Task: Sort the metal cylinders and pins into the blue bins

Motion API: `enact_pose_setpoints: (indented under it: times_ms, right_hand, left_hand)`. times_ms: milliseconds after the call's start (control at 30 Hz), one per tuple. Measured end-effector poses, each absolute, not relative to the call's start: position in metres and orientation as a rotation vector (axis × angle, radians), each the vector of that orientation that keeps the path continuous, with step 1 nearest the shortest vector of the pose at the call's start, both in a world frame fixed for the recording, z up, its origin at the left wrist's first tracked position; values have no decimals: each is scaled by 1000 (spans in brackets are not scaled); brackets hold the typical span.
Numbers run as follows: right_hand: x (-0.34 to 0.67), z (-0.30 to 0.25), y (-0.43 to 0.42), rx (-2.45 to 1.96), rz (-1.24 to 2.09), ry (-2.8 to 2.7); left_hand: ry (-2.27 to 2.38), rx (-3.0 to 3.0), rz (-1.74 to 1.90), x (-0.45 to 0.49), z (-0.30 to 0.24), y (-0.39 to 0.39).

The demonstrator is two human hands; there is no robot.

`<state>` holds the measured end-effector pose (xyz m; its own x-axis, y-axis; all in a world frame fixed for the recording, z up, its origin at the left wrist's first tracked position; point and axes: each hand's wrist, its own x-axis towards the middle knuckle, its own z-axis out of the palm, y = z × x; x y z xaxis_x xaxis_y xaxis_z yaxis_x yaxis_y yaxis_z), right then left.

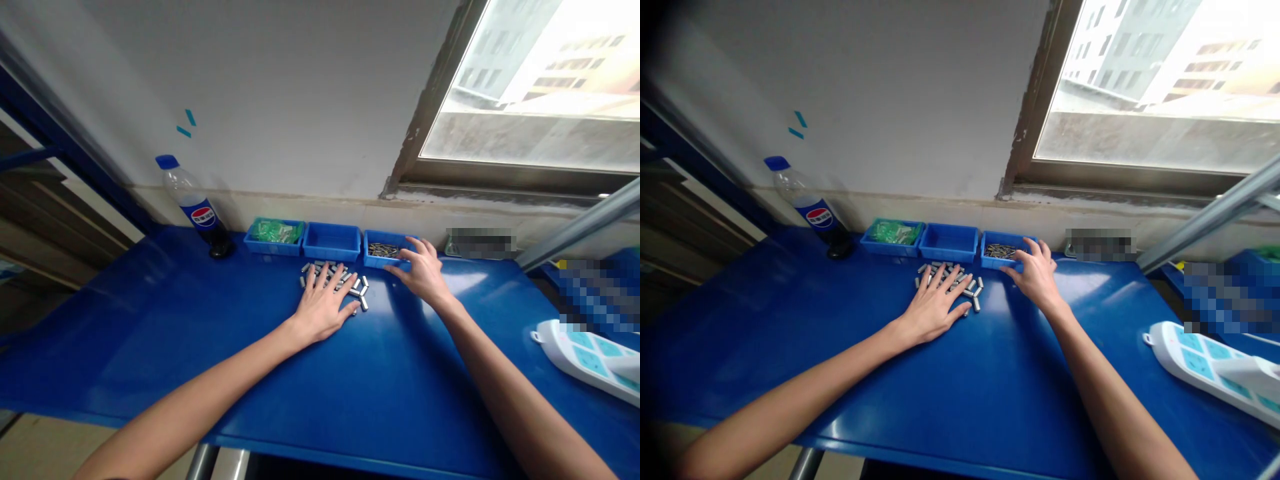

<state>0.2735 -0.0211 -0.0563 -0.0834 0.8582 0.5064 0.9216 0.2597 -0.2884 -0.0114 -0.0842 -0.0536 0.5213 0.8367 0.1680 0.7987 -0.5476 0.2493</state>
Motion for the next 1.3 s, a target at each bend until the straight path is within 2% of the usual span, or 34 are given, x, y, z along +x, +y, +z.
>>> enact_pose_setpoints:
  times_ms: [133,267,400,533,700,800,867,1033,1300]
  right_hand:
    - [278,-53,-33,-1425,-68,-1827]
    - [268,-22,-60,-1397,-50,-1695]
    - [234,6,-81,-1345,39,-1643]
    - [191,12,-91,-1257,276,-1635]
    - [172,-11,-91,-985,841,-1607]
    - [170,-33,-83,-1191,716,-1446]
    - [165,-46,-77,-1413,528,-1560]
    - [142,-67,-71,-1582,192,-1866]
    - [145,-74,-64,-1520,197,-1820]
  left_hand:
    - [1383,2556,466,-14,-48,-80]
    - [1206,2405,755,-21,-38,-72]
    - [1032,1899,995,-17,-34,-64]
    - [771,1406,1068,-7,-32,-61]
    - [778,1186,1297,-20,-20,-56]
    - [863,1127,1392,-39,-16,-53]
    - [906,1145,1380,-51,-16,-52]
    - [954,1192,1327,-64,-18,-55]
    - [969,1394,1288,-62,-14,-55]
